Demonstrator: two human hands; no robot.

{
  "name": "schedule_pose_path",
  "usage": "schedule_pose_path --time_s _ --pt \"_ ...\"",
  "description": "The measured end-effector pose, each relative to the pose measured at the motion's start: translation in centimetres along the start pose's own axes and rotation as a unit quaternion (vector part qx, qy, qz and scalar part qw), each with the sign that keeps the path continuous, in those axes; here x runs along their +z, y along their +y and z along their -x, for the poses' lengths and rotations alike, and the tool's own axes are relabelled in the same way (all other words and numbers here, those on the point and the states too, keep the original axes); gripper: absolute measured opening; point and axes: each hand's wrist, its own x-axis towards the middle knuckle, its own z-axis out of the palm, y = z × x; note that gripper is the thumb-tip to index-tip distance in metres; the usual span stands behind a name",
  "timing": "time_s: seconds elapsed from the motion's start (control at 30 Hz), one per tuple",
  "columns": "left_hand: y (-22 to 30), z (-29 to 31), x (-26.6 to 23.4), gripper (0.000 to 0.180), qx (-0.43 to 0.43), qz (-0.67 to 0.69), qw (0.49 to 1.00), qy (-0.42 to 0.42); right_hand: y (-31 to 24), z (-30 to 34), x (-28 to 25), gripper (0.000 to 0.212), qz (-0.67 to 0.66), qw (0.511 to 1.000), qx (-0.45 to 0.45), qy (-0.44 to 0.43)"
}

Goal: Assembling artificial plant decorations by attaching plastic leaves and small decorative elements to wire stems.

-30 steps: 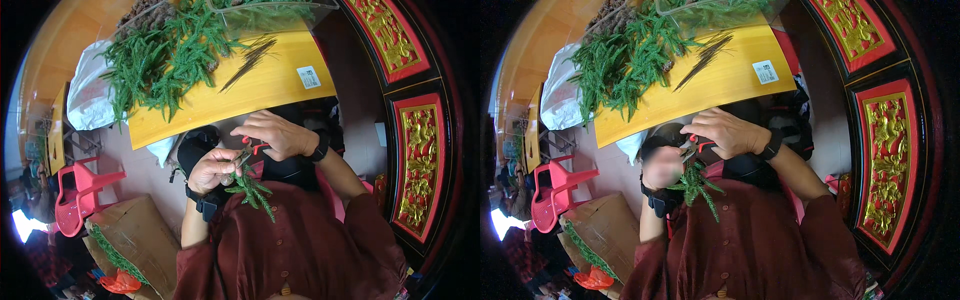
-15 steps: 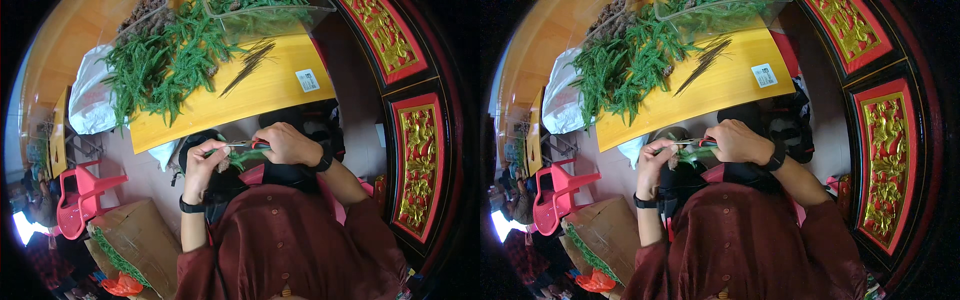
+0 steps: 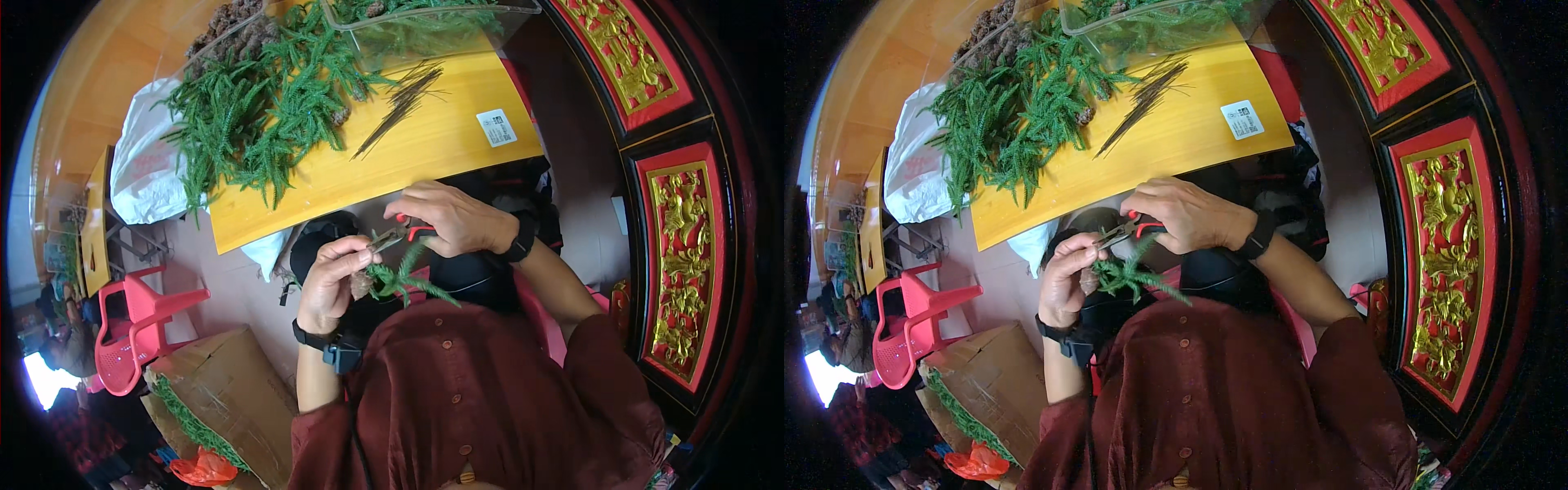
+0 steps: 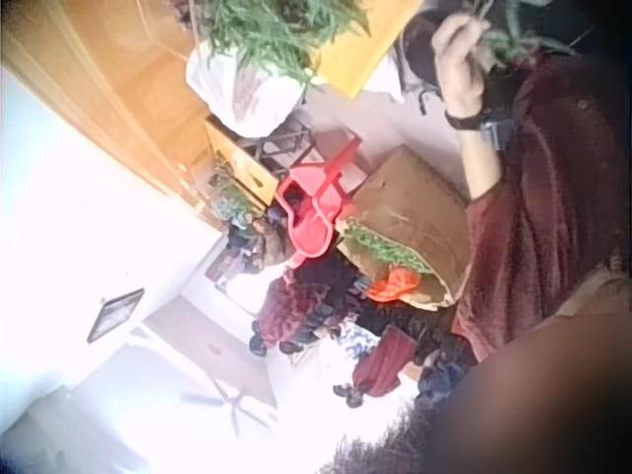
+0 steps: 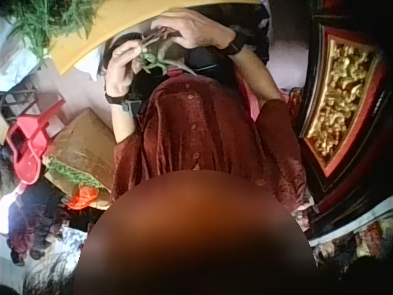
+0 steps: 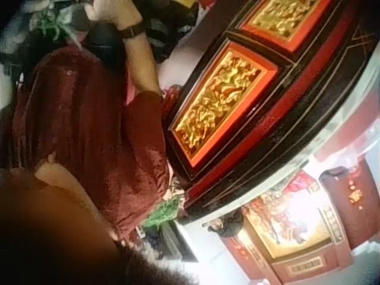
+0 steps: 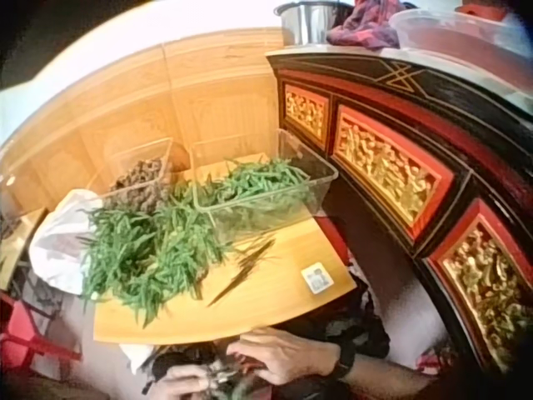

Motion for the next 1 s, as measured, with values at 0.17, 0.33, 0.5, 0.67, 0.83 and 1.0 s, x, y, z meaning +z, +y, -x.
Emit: schedule_pose_path --time_s 0.17,0.33,0.5,0.67,0.83,1.0 --pt "-1.8 -0.5 -0.4 0.014 -0.054 0.118 0.988 -0.080 -0.8 -1.1 -0.1 0.038 -0.017 0.999 -0.038 -0.008" --pt "-1.8 -0.8 -0.3 0.014 -0.029 0.102 0.990 -0.088 -0.5 -0.8 0.7 0.029 -0.037 0.999 -0.018 -0.005" --pt "-0.5 -0.2 1.2 0.008 0.029 -0.049 0.996 0.066 -0.6 0.5 0.6 0.020 -0.020 0.995 0.094 -0.035" --pt "-1.8 -0.8 1.8 0.006 0.189 -0.257 0.924 0.209 -2.1 0.6 0.8 0.021 0.029 0.966 0.229 -0.113" --pt "-2.0 -0.9 2.0 0.008 0.185 -0.196 0.946 0.181 -0.6 1.0 0.8 0.028 0.002 0.992 0.129 -0.002" --pt "-1.6 -0.8 1.4 0.011 0.086 -0.089 0.987 0.107 0.6 0.7 0.0 0.039 -0.002 0.999 0.049 -0.010"
